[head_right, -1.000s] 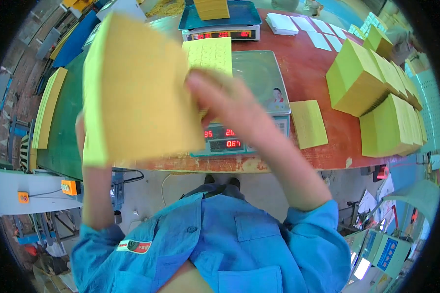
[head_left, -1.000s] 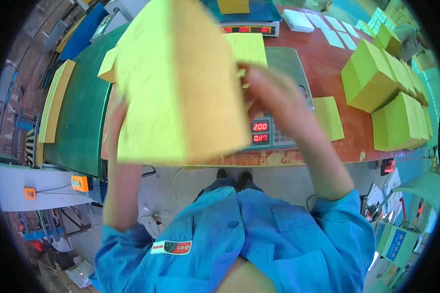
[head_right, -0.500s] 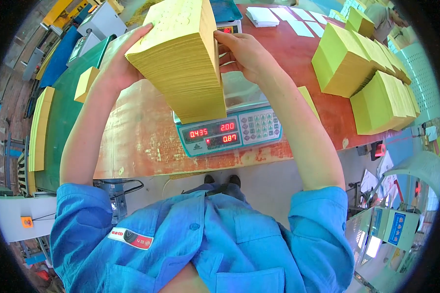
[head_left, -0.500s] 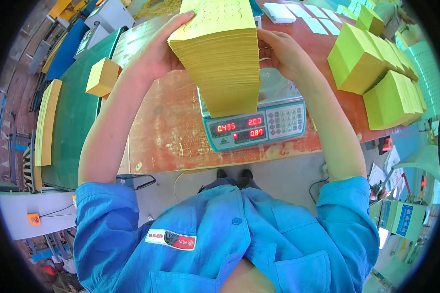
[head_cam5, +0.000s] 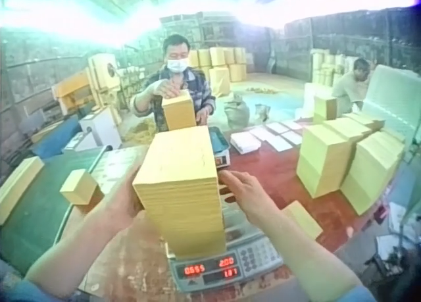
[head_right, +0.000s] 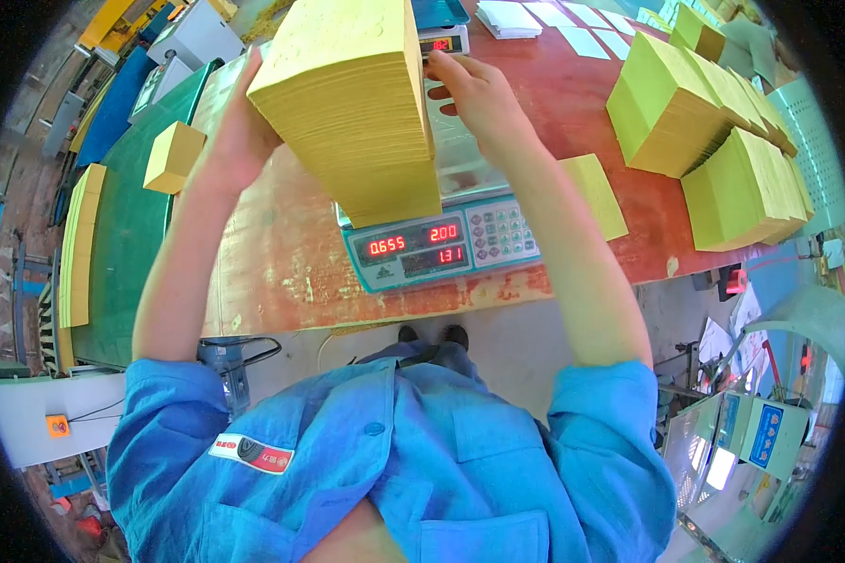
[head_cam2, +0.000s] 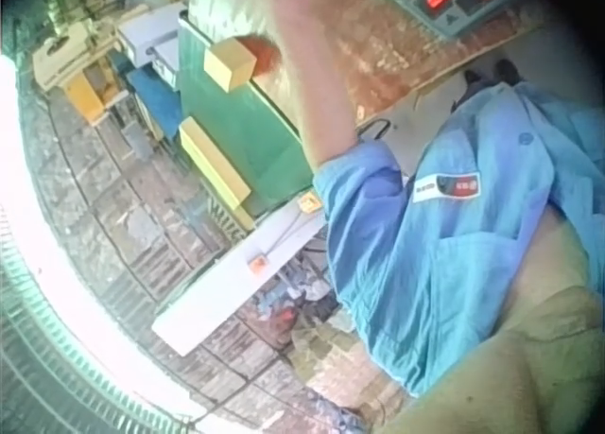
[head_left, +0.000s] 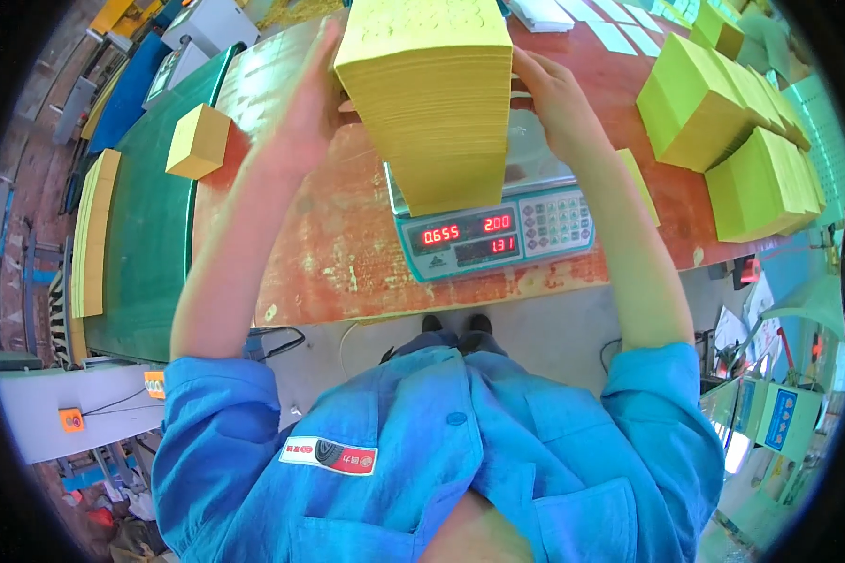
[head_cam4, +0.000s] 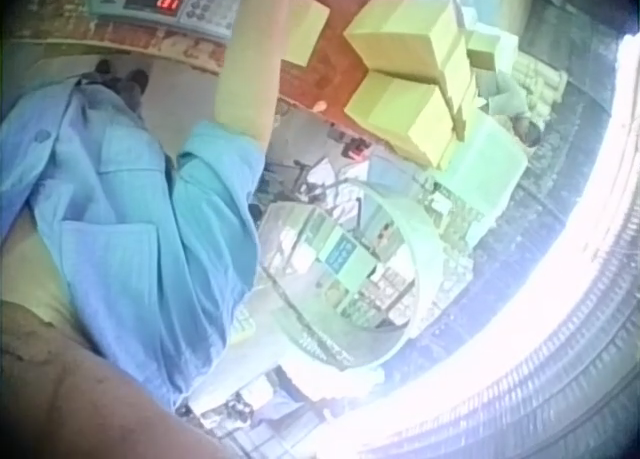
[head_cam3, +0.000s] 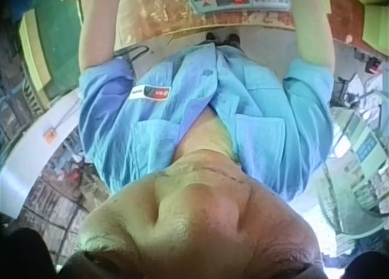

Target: Weighing and stacking yellow paper blocks on a digital scale in a production facility.

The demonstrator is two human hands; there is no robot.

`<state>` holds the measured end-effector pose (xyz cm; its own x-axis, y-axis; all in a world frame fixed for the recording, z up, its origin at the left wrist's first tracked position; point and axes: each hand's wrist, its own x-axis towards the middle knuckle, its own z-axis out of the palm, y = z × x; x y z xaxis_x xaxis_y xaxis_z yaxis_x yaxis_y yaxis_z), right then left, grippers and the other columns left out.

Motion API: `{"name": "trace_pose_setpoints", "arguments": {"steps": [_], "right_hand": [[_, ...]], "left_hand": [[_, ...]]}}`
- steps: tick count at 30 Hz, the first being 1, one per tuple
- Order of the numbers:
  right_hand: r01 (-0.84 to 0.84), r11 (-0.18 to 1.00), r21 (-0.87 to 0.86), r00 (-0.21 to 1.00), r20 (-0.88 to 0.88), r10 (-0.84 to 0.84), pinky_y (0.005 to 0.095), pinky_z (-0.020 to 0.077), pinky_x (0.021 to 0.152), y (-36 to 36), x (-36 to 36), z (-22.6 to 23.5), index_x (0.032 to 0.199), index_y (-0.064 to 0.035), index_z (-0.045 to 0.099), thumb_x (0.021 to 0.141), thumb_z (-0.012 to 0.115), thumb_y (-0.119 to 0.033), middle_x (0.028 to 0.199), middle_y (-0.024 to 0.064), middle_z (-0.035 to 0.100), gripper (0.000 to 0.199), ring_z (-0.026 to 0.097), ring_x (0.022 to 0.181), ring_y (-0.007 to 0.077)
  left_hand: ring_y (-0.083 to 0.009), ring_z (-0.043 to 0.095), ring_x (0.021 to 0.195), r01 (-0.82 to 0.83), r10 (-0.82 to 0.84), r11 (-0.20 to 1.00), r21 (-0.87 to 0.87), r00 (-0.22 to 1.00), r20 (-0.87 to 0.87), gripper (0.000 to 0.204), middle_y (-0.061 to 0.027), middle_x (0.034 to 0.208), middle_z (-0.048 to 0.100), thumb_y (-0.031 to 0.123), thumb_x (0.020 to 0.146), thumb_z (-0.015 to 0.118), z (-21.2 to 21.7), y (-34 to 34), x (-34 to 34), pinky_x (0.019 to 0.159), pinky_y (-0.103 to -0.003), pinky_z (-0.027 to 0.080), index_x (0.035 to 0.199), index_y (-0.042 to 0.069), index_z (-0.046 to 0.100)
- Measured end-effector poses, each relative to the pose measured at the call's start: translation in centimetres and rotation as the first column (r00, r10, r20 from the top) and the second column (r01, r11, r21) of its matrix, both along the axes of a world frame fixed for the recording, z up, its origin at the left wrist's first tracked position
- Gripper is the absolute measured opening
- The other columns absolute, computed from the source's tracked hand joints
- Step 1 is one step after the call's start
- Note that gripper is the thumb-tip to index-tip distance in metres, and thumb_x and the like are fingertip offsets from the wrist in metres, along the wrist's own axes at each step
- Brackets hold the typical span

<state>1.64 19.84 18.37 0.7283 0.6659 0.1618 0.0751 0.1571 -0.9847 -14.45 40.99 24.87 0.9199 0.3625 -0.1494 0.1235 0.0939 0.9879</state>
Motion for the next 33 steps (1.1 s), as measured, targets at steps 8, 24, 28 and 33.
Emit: {"name": "trace_pose_setpoints", "arguments": {"steps": [8, 24, 28, 33], "right_hand": [[0.244, 0.97, 0.011, 0.892, -0.395, -0.22, 0.0318, 0.0357, 0.103, 3.3, -3.9, -1.8, 0.14, -0.0101, 0.047, 0.096, 0.043, -0.055, 0.133, 0.0083, 0.054, 0.063, 0.047, 0.123, 0.0186], [0.452, 0.882, -0.134, 0.857, -0.209, -0.471, 0.0311, 0.0496, 0.082, -19.1, -8.0, -10.7, 0.122, 0.0059, 0.055, 0.1, 0.046, -0.023, 0.105, 0.0141, 0.064, 0.038, 0.063, 0.093, 0.0217], [0.411, 0.876, -0.253, 0.825, -0.305, -0.476, 0.0279, 0.0459, 0.071, -22.9, -12.3, -14.4, 0.114, 0.0024, 0.06, 0.099, 0.047, -0.016, 0.093, 0.0096, 0.065, 0.027, 0.062, 0.08, 0.0172], [0.445, 0.876, -0.188, 0.788, -0.383, -0.482, 0.0273, 0.044, 0.068, -23.2, -13.0, -14.9, 0.111, -0.0003, 0.061, 0.097, 0.047, -0.009, 0.088, 0.008, 0.065, 0.022, 0.062, 0.077, 0.0161]], "left_hand": [[-0.0228, 0.051, 0.121, -0.236, 0.37, 0.86, -0.452, 0.898, 0.236, 0.055, -0.0086, 0.133, 0.051, 0.046, 0.099, 0.042, -8.5, -4.8, 2.0, 0.1, -0.04, 0.044, 0.141, 0.01, 0.041], [-0.0333, 0.021, 0.143, -0.558, 0.67, 0.537, 0.633, 0.737, 0.081, 0.067, -0.0188, 0.155, 0.023, 0.046, 0.1, 0.035, -19.8, 0.3, -21.4, 0.116, -0.042, 0.019, 0.147, -0.002, 0.026], [-0.0376, 0.023, 0.142, -0.2, 0.722, 0.425, 0.883, 0.663, -0.198, 0.063, -0.0261, 0.152, 0.024, 0.032, 0.098, 0.045, -24.0, -3.3, -26.5, 0.116, -0.044, 0.019, 0.144, -0.007, 0.029], [-0.0386, 0.024, 0.141, -0.219, 0.7, 0.324, 0.92, 0.71, -0.077, 0.063, -0.026, 0.152, 0.026, 0.03, 0.097, 0.049, -24.8, -7.0, -25.7, 0.116, -0.044, 0.019, 0.144, -0.007, 0.029]]}}
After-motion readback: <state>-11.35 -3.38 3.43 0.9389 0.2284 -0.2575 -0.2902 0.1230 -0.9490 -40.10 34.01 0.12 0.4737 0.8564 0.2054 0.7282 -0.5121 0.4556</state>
